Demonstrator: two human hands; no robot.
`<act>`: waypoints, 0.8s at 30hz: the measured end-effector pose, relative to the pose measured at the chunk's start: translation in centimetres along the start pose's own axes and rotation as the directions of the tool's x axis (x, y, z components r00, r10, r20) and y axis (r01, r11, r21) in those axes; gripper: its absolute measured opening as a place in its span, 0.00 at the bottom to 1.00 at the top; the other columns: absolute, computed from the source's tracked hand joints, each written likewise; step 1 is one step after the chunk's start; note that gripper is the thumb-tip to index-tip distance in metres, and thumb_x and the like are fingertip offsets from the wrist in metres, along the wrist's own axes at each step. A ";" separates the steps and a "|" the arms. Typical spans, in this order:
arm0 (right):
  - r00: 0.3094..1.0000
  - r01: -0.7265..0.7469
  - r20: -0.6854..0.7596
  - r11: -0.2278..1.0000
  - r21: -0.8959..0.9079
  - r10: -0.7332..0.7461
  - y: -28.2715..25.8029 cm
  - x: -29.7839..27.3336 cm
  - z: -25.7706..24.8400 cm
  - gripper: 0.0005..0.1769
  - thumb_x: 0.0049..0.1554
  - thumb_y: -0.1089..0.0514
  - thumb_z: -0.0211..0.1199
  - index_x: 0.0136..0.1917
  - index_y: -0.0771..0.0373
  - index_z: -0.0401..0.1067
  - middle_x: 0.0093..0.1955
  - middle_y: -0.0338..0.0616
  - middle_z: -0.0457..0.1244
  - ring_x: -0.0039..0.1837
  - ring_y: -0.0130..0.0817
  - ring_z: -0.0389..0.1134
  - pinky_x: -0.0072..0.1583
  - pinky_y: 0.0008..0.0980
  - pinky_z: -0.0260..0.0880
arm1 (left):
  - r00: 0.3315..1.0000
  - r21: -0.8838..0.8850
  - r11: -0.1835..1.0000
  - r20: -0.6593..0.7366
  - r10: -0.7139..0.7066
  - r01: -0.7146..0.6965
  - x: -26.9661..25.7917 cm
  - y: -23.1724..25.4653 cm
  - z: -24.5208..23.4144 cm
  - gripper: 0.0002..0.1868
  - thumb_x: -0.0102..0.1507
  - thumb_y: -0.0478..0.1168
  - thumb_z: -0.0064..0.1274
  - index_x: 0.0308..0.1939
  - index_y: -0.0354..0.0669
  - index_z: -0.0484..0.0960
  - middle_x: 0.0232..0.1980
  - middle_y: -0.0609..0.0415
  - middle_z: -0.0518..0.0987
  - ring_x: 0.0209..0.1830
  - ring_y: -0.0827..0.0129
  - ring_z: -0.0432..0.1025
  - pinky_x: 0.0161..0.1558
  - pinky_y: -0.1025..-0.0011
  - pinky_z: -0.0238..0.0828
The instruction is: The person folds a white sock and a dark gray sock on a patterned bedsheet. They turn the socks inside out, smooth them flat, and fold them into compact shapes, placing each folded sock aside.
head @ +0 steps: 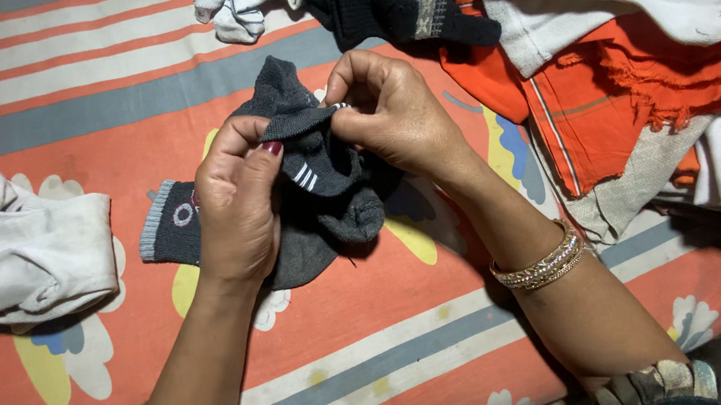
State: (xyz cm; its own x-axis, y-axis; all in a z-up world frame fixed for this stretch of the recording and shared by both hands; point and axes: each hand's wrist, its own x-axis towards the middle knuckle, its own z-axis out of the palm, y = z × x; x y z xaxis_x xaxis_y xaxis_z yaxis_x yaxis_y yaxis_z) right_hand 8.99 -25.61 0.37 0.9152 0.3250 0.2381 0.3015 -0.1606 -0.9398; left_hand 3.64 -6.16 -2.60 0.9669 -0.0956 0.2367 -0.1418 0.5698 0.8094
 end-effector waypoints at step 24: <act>0.947 -0.266 0.316 0.697 0.666 0.059 -1.8 -0.9 0.0 0.18 0.57 0.68 0.53 0.61 0.63 0.69 0.44 0.35 0.65 0.38 0.14 0.63 0.39 0.16 0.61 | 0.998 0.589 0.806 0.038 0.054 -0.067 0.7 0.5 0.1 0.10 0.65 0.27 0.50 0.50 0.36 0.75 0.49 0.57 0.80 0.51 0.79 0.75 0.55 0.78 0.74</act>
State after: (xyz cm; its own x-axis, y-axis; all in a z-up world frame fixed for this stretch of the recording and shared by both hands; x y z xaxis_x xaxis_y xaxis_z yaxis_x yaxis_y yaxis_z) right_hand 7.63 -25.67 1.83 0.7996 0.5933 0.0928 -0.2107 0.4220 -0.8818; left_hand 4.21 -6.05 -1.94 0.9489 -0.0955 0.3008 -0.3036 -0.0150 0.9527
